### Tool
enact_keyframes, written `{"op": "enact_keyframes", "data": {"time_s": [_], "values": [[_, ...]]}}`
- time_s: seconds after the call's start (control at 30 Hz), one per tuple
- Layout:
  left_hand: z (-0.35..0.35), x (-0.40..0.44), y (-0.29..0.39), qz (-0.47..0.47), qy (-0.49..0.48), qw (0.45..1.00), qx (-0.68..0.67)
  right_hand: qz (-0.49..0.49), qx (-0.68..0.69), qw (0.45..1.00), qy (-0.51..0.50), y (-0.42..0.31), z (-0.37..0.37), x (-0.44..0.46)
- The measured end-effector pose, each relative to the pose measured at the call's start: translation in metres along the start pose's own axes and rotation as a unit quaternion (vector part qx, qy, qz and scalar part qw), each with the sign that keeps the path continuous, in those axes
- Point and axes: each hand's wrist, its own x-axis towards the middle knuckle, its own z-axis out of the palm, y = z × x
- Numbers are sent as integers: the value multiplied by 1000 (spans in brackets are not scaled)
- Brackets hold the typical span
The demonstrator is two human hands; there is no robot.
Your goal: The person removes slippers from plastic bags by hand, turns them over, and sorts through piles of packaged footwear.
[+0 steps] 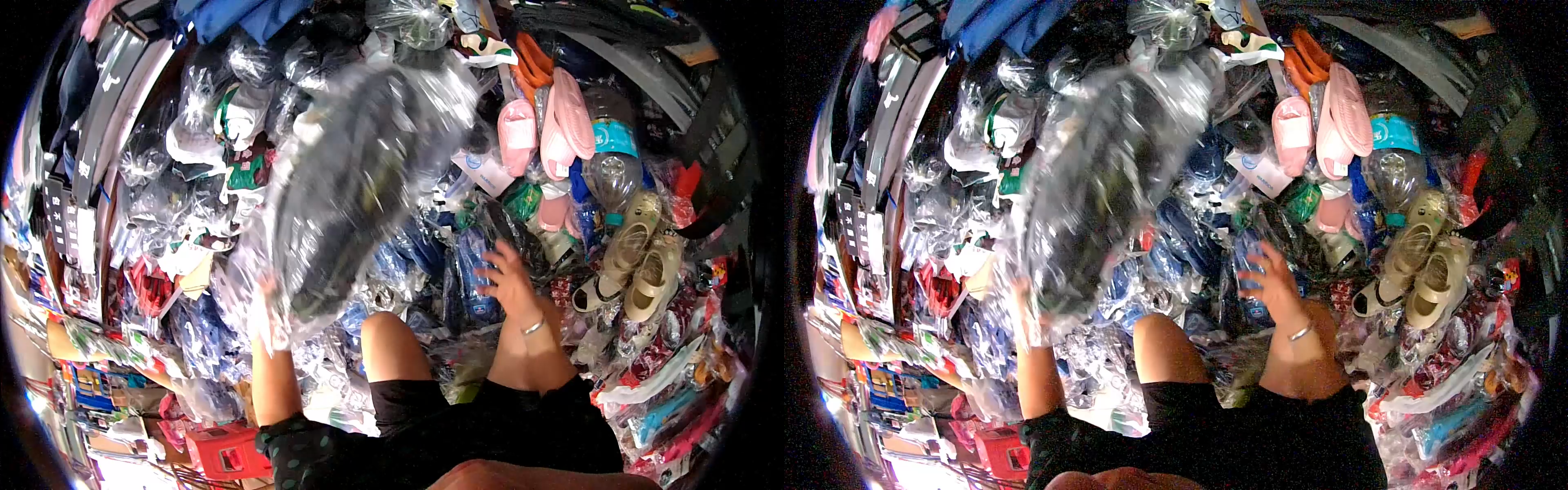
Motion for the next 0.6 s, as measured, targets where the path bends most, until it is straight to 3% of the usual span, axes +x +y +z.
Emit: {"op": "enact_keyframes", "data": {"time_s": [0.03, 0.1, 0.2, 0.27, 0.3, 0.33, 0.4, 0.43, 0.53, 0.57, 0.6], "values": [[-1, -4, -5, -38, -3, 999, 4, -11, 39, 999, -26, -16, 14, 7], [47, -34, 3, -65, -95, 960, 257, -9, 101, 980, -173, -43, 42, 16], [66, -38, 7, -3, -294, 780, 552, 114, 101, 924, -351, -17, 48, 18], [94, -55, 0, 20, -242, 830, 501, 185, 108, 881, -422, 27, 17, 13], [102, -60, 0, -6, -168, 862, 479, 210, 127, 883, -400, 46, 1, 3], [102, -62, -2, -3, -169, 864, 474, 240, 72, 869, -426, 32, 22, -10], [102, -63, -6, 141, -167, 855, 469, 214, 127, 881, -403, 42, 43, -40], [103, -66, -7, 136, -167, 858, 467, 225, 157, 891, -363, 46, 46, -49], [110, -69, -13, 189, -165, 923, 292, 250, 215, 929, -169, 50, 48, -69], [117, -75, -13, 185, -161, 925, 289, 254, 226, 936, -94, 50, 47, -73], [129, -79, -15, 247, -156, 891, 348, 254, 220, 942, -23, 49, 48, -75]]}}
